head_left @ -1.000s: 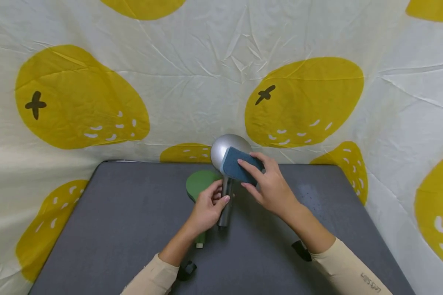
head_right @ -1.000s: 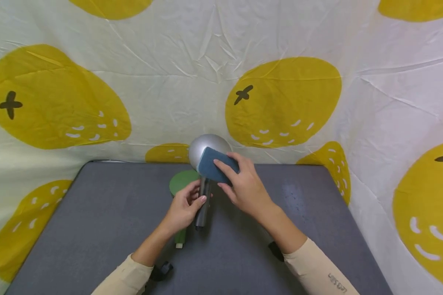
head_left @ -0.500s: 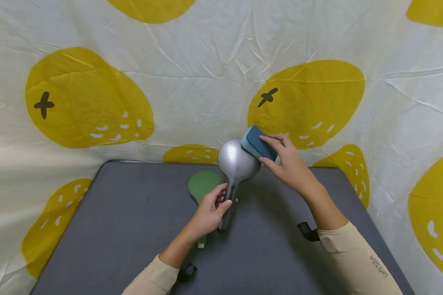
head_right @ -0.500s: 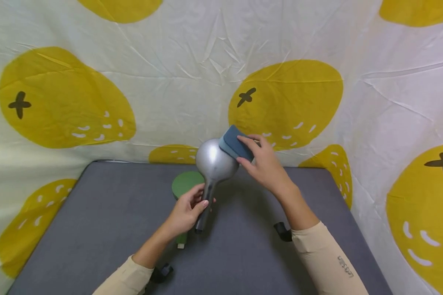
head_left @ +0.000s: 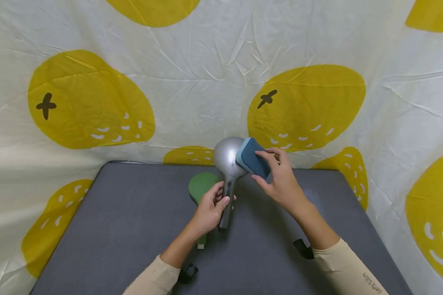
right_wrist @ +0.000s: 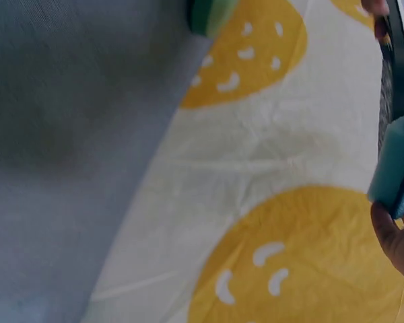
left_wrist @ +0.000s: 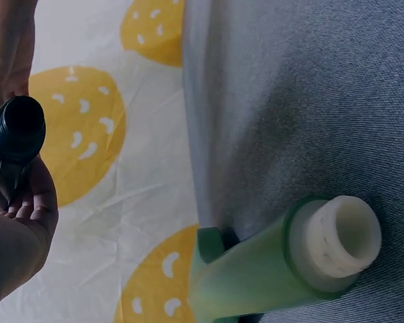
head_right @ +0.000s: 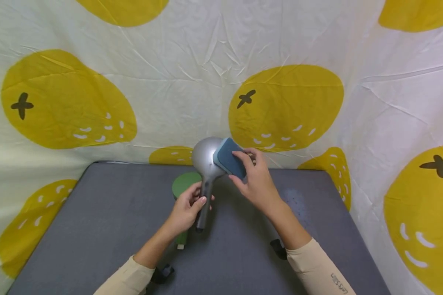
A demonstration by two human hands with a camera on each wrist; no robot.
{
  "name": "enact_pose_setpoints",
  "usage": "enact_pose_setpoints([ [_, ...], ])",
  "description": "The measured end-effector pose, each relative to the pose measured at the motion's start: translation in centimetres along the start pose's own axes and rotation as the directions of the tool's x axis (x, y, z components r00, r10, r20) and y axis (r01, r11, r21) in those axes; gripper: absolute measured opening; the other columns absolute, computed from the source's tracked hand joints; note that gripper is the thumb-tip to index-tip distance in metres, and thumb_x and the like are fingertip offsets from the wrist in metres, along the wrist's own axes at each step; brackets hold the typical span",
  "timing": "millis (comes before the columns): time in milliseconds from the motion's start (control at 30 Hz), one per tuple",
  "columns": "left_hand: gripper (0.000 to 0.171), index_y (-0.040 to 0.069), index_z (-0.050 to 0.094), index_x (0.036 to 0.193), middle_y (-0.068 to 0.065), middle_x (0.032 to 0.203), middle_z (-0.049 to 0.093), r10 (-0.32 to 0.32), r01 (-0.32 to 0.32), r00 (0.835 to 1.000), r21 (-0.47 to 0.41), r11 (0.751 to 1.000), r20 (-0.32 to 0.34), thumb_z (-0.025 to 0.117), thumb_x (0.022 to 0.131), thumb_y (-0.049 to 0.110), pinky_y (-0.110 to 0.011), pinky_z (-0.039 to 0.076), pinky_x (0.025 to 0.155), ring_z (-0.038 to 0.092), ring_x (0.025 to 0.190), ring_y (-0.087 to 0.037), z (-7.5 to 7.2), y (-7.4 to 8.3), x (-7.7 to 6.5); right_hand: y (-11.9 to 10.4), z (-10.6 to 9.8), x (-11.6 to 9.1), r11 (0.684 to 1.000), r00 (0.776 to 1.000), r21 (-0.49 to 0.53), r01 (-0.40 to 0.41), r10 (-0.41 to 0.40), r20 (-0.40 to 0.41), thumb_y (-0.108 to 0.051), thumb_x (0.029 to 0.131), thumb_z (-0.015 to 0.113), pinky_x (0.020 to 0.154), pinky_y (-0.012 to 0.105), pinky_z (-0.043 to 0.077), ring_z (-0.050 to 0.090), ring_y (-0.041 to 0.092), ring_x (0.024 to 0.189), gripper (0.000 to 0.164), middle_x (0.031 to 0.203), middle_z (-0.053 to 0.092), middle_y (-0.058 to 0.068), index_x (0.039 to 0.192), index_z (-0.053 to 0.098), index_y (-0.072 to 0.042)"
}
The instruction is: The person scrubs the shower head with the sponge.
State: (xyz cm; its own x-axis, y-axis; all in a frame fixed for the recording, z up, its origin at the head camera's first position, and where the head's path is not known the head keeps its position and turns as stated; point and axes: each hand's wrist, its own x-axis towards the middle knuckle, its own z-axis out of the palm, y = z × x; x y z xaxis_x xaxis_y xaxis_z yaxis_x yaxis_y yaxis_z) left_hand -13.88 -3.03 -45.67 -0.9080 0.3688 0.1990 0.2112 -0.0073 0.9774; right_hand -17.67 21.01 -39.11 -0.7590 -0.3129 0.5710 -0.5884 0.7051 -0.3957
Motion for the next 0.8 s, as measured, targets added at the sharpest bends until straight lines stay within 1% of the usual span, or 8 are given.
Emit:
enact_pose_setpoints([
  [100,0.044,0.000,0.040,0.152,-0.027,0.123,0.066,0.014,-0.014,1.000,-0.015,1.000,-0.016,0.048,0.109,0.007,-0.033,0.061,0.087,0.070,0.101,-0.033,0.0,0.1,0.1,-0.7,1.1,-1.0,0.999,0.999,-0.020,0.030,-0.030,-0.037,-0.012,0.079,0.091,0.094,0.057,0.052,0.050,0.042,0.119,0.073,0.138,0.040,0.029,0.141,0.051,-0.009],
  [233,0.043,-0.003,0.041,0.151,-0.030,0.120,0.065,0.042,-0.043,0.999,-0.030,0.999,-0.030,0.048,0.109,0.004,-0.033,0.061,0.086,0.070,0.100,-0.038,-0.1,0.2,0.2,-1.4,2.5,-2.1,0.998,0.995,-0.034,0.059,-0.062,-0.079,-0.013,0.074,0.095,0.091,0.056,0.055,0.053,0.041,0.113,0.077,0.133,0.040,0.028,0.137,0.051,-0.008],
  [367,0.043,-0.006,0.040,0.150,-0.033,0.121,0.063,0.045,-0.047,0.998,-0.067,0.997,-0.035,0.048,0.108,0.002,-0.033,0.062,0.086,0.069,0.099,-0.043,0.0,0.2,0.3,-2.0,3.6,-2.9,0.995,0.990,-0.041,0.090,-0.094,-0.103,-0.015,0.071,0.097,0.089,0.056,0.057,0.053,0.041,0.112,0.077,0.130,0.040,0.028,0.134,0.053,-0.007],
  [433,0.044,-0.006,0.039,0.150,-0.034,0.122,0.062,0.040,-0.043,0.999,-0.089,0.995,-0.030,0.048,0.108,0.001,-0.033,0.062,0.086,0.070,0.098,-0.043,0.1,0.2,0.2,-2.1,4.0,-3.1,0.995,0.989,-0.038,0.097,-0.101,-0.111,-0.015,0.071,0.097,0.089,0.056,0.058,0.052,0.041,0.113,0.077,0.130,0.040,0.028,0.133,0.053,-0.006],
  [633,0.044,-0.007,0.035,0.150,-0.037,0.126,0.058,0.031,-0.026,0.999,-0.140,0.990,0.032,0.047,0.108,-0.001,-0.034,0.061,0.090,0.071,0.099,-0.037,0.0,0.4,0.0,-2.0,4.4,-3.3,0.995,0.984,-0.029,0.094,-0.097,-0.150,-0.010,0.069,0.097,0.088,0.056,0.058,0.051,0.040,0.115,0.077,0.132,0.039,0.028,0.132,0.053,-0.006],
  [800,0.044,-0.006,0.034,0.150,-0.035,0.125,0.059,0.048,-0.037,0.996,-0.137,0.990,0.077,0.048,0.109,0.003,-0.032,0.061,0.090,0.072,0.096,-0.026,-0.4,0.6,-0.2,-1.6,4.0,-2.8,0.994,0.976,-0.027,0.109,-0.112,-0.188,-0.005,0.070,0.095,0.089,0.056,0.057,0.052,0.042,0.116,0.076,0.134,0.039,0.029,0.132,0.051,-0.005],
])
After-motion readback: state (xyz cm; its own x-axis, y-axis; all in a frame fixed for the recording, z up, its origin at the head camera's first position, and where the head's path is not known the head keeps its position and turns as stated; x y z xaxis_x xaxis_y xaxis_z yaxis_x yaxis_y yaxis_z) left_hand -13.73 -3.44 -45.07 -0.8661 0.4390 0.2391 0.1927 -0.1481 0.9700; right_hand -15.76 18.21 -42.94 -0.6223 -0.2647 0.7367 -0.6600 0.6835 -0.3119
